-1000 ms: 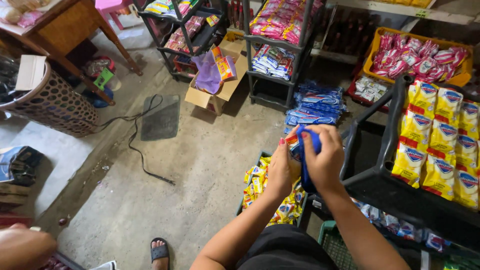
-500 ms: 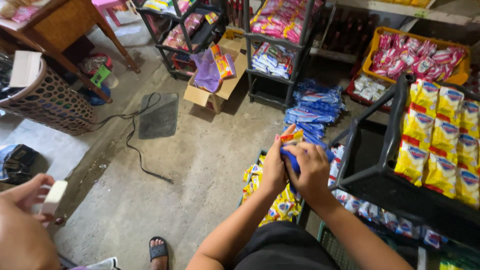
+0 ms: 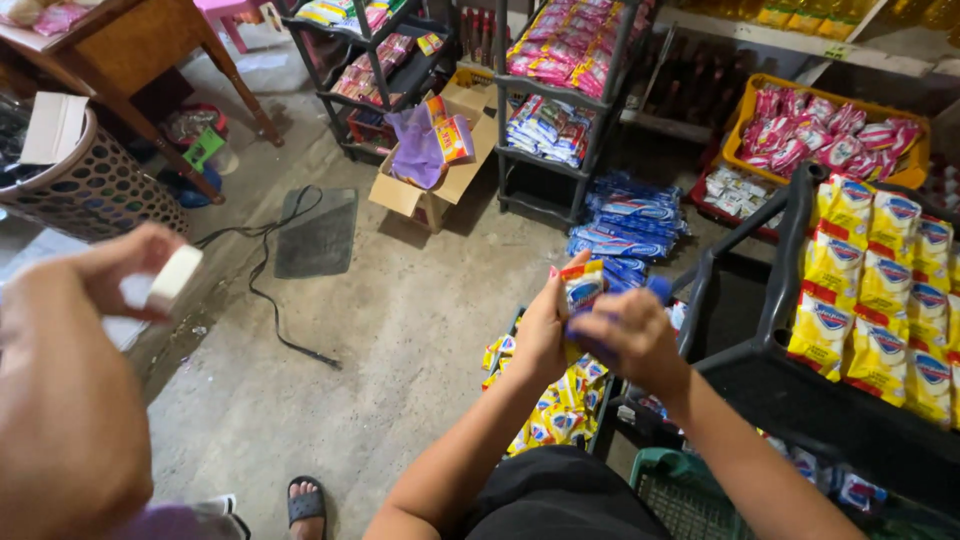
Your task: Wiping snack packets with a cleaning cloth and arranging them neatly on a shelf.
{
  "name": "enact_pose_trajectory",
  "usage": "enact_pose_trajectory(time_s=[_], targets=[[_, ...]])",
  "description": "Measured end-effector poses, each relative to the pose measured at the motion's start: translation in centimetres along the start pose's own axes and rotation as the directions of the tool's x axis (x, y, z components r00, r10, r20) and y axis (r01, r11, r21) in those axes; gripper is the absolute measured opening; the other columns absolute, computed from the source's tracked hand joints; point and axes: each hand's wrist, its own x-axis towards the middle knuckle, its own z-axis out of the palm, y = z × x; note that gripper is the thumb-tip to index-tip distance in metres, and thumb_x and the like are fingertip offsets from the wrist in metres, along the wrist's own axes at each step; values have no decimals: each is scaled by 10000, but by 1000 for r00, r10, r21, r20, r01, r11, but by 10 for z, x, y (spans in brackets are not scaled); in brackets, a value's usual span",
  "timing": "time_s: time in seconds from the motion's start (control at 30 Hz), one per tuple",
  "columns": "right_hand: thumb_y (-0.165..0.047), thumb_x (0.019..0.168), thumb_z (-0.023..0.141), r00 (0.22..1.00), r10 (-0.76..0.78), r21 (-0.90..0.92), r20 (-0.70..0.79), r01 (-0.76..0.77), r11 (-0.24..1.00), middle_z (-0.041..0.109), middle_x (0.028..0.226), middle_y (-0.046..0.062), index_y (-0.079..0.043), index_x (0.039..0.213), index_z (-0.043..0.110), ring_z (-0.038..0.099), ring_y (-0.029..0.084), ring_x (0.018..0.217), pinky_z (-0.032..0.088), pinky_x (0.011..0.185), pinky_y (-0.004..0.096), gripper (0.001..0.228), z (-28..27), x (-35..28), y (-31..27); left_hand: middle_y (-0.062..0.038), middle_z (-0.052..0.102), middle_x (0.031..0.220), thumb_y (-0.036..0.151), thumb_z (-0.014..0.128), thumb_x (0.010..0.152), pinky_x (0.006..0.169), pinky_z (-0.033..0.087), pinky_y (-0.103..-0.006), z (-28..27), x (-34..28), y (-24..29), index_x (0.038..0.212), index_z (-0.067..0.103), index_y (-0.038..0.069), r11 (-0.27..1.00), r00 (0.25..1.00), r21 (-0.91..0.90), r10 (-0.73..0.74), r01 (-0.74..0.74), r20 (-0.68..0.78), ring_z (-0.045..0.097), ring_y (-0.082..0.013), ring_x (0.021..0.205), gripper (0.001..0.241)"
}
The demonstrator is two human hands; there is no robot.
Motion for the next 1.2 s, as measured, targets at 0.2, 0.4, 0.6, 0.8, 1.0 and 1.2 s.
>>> enact_pose_trajectory(time_s=[0.2,0.4,0.6,0.8,1.0,1.2], targets=[[-187,958,721,823,565,86,-54,-560,824,682,1067,89,-119,1173,672,668,281,1010,516,923,407,231,2,29,22,-111,644,1327,443,298,1104,971,561,-416,-8,1,4,1545,465,156,989,996,-139,-63,54,-59,674,-234,1122,552],[-261,952,691,660,501,444,560,-749,492,690,1148,77,-61,1242,658,628,213,1048,499,942,366,354,3,-37,91,-170,631,1300,445,306,1186,975,471,-482,-24,-4,16,1610,461,70,1000,993,2,8,-8,114,576,-300,1126,587],[-182,820,800,721,334,418,607,-647,637,721,1232,70,-39,1242,699,639,188,1147,465,1024,346,457,4,-10,65,-225,541,1574,518,313,1181,1382,49,-356,-10,0,39,1526,503,-83,739,883,547,138,-393,449,372,-251,1576,718],[-211,905,713,639,349,496,686,-761,418,769,1187,41,-56,1230,728,670,139,1107,497,1001,309,360,-9,22,59,-101,383,1669,576,469,1029,1290,254,-384,-71,2,29,1656,262,60,797,843,491,42,-351,536,363,-200,1545,838],[-270,946,692,619,555,381,555,-783,493,745,1109,66,-41,1234,696,674,136,1001,531,896,295,369,21,19,71,-100,622,1320,352,599,1056,1026,517,-458,-85,-14,-43,1477,488,47,980,994,197,-57,38,92,622,-243,1175,532],[-264,913,719,861,507,312,43,-494,812,665,969,111,-45,1135,610,656,258,888,528,813,385,331,11,30,-19,-119,690,1192,446,446,1084,946,552,-477,-73,-2,-38,1355,551,50,969,969,-214,-163,122,-188,686,-287,1045,492]])
